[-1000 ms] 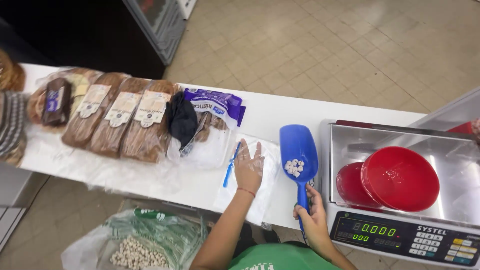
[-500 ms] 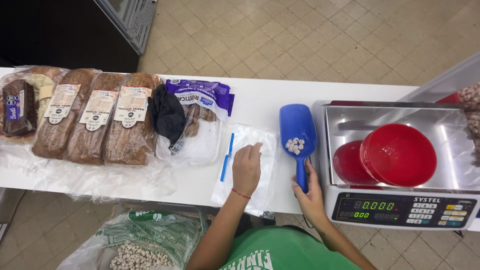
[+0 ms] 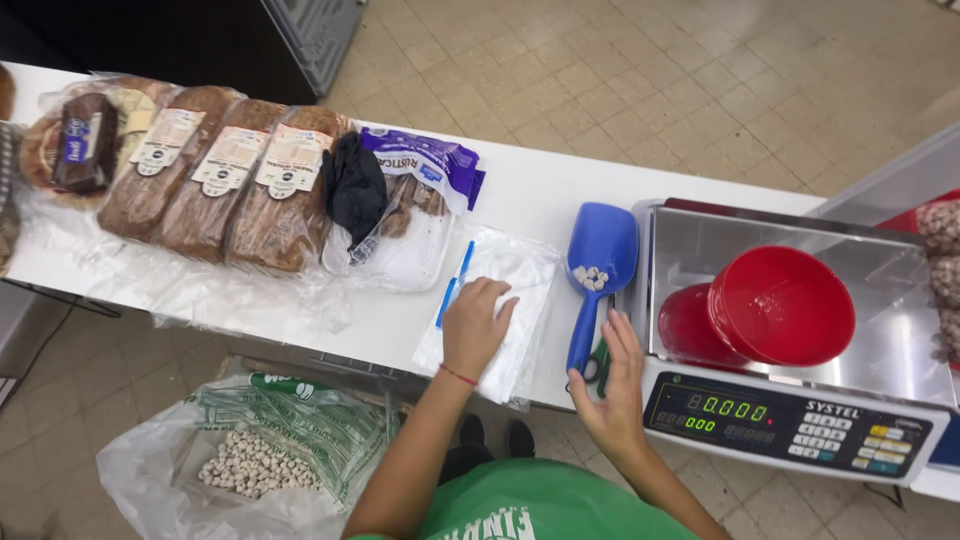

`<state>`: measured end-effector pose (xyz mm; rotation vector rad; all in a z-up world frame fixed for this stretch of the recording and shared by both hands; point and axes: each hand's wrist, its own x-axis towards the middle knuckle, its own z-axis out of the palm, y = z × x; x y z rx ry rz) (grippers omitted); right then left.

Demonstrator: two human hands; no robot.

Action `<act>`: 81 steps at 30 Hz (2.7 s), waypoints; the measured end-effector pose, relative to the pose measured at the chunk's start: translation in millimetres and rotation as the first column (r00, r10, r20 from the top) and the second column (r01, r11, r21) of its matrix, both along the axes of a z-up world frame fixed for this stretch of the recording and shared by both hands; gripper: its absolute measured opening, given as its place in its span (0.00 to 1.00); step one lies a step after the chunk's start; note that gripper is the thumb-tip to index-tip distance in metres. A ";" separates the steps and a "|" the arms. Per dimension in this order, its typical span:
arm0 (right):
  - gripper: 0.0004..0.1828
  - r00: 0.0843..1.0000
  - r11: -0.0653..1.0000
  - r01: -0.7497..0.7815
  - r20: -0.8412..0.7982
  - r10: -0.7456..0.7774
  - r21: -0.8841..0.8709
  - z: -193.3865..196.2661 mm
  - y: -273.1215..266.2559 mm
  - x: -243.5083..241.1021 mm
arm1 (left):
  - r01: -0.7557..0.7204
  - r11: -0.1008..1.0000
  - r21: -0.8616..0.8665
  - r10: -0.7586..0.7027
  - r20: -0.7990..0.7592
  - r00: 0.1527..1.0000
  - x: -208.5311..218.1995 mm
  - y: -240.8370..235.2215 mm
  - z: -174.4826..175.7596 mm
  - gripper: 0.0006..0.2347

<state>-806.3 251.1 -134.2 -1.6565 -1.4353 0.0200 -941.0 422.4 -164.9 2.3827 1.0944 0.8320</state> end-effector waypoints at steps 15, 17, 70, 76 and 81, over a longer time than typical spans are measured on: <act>0.23 0.999 0.986 -0.050 0.001 0.050 0.157 -8.3 -51.5 13.9 | -0.015 0.954 0.298 -0.034 0.160 0.987 15.7 53.6 15.7 0.02; 0.21 0.996 0.983 -0.080 -0.015 0.083 0.167 -6.4 -50.6 14.0 | -0.049 0.942 0.332 -0.036 0.247 0.968 7.0 40.6 40.2 0.01; 0.34 0.880 0.900 -0.381 -0.215 0.424 0.213 53.2 -22.7 -195.8 | -0.101 0.930 -0.353 0.289 0.534 0.794 -262.9 -163.2 89.9 0.04; 0.17 0.814 0.796 -0.564 0.311 0.490 0.221 39.9 -26.0 -195.6 | -0.025 0.989 -0.148 0.095 0.486 0.869 -258.8 -167.7 91.4 0.07; 0.08 0.692 0.692 -0.715 0.239 0.681 0.099 56.9 -27.2 -196.4 | 0.259 0.966 0.010 -0.236 0.439 0.867 -262.4 -165.4 90.4 0.10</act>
